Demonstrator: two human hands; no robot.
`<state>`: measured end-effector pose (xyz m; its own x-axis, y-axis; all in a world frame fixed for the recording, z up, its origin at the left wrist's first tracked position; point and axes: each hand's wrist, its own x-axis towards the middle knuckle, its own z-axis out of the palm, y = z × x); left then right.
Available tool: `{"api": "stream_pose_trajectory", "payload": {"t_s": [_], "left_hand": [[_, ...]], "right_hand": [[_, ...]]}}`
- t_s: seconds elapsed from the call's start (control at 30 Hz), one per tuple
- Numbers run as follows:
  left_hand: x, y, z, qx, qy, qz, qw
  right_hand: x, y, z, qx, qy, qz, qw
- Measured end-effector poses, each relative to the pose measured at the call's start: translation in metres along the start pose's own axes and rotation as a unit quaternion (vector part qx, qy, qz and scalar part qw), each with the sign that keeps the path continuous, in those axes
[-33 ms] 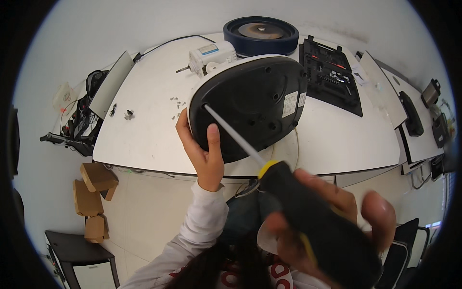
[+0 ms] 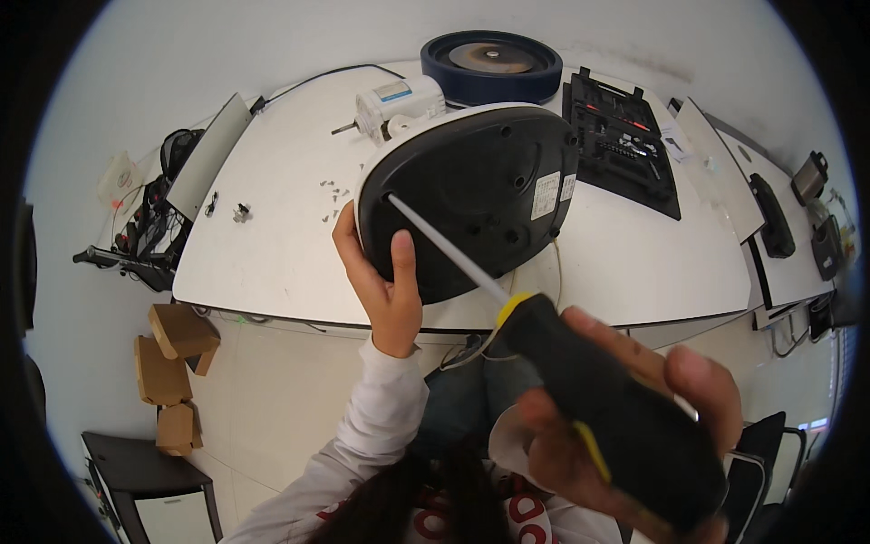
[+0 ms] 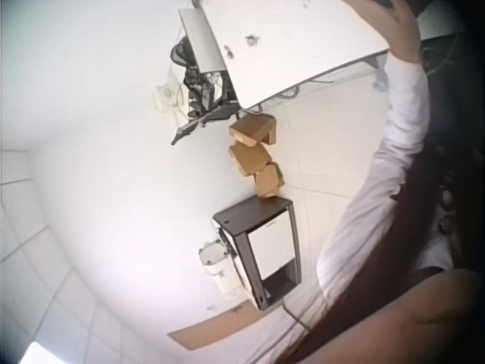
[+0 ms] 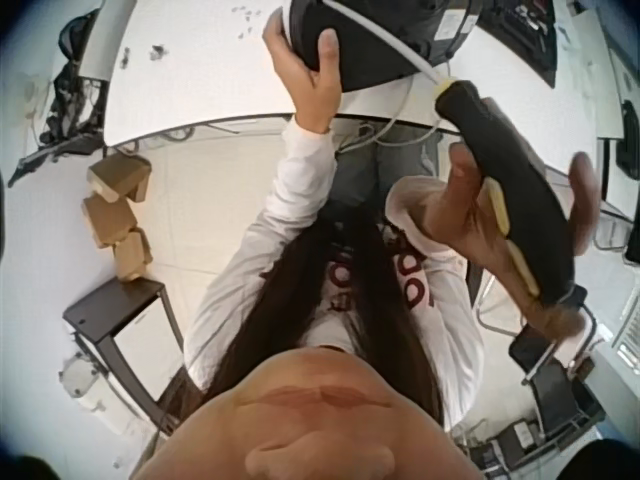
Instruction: The person assembles a small electronic device by inserting a motor into a white plastic housing, connecting wires, and securing a black base with screws. The person uses a screwdriver to tighten multiple screws on the base and adjusts internal wiring before closing the unit.
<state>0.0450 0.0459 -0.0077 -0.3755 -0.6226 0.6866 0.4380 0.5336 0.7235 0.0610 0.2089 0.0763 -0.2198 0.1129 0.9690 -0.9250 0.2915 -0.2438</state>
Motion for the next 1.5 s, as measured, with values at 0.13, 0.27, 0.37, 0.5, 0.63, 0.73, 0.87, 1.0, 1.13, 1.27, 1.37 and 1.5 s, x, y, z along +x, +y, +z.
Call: {"api": "stream_pose_trajectory", "payload": {"t_s": [0.13, 0.27, 0.37, 0.5, 0.63, 0.73, 0.87, 1.0, 1.13, 1.27, 1.37, 1.5], "left_hand": [[0.0, -0.001, 0.001, 0.008, -0.002, 0.012, 1.0], [-0.003, -0.006, 0.0, -0.001, 0.006, 0.018, 1.0], [-0.001, -0.005, 0.001, 0.013, 0.019, 0.046, 0.999], [-0.003, -0.006, 0.0, 0.021, 0.025, 0.044, 0.998], [-0.002, -0.005, 0.003, 0.006, 0.018, 0.037, 0.999], [-0.003, -0.001, 0.002, 0.02, 0.013, 0.035, 0.999], [-0.007, -0.001, 0.003, 0.008, -0.001, 0.018, 1.0], [-0.007, -0.002, 0.003, 0.019, -0.015, 0.006, 1.0], [-0.009, 0.0, 0.0, 0.026, -0.001, -0.023, 0.999], [-0.011, 0.011, 0.006, 0.004, -0.004, -0.051, 0.999], [-0.013, -0.008, 0.008, 0.018, 0.005, -0.027, 0.999], [-0.018, -0.004, 0.002, 0.136, 0.024, -0.108, 0.985]], "right_hand": [[0.011, -0.005, -0.026, -0.025, -0.05, -0.028, 0.998], [0.019, -0.008, -0.068, -0.068, -0.225, -0.047, 0.971], [0.042, -0.017, -0.086, -0.181, -0.332, -0.061, 0.924], [0.04, -0.008, -0.083, -0.181, -0.347, -0.002, 0.92], [0.043, -0.019, -0.08, -0.097, -0.382, 0.01, 0.919], [0.04, -0.022, -0.086, -0.168, -0.367, -0.022, 0.915], [0.05, -0.031, -0.085, -0.178, -0.439, -0.062, 0.879], [0.042, -0.028, -0.074, -0.138, -0.417, -0.041, 0.897], [0.023, -0.04, -0.077, -0.047, -0.389, 0.036, 0.919], [0.024, -0.068, -0.071, -0.102, -0.362, 0.085, 0.923], [0.031, -0.075, -0.063, -0.171, -0.338, 0.132, 0.916], [0.012, -0.055, -0.056, -0.11, -0.246, 0.117, 0.956]]}}
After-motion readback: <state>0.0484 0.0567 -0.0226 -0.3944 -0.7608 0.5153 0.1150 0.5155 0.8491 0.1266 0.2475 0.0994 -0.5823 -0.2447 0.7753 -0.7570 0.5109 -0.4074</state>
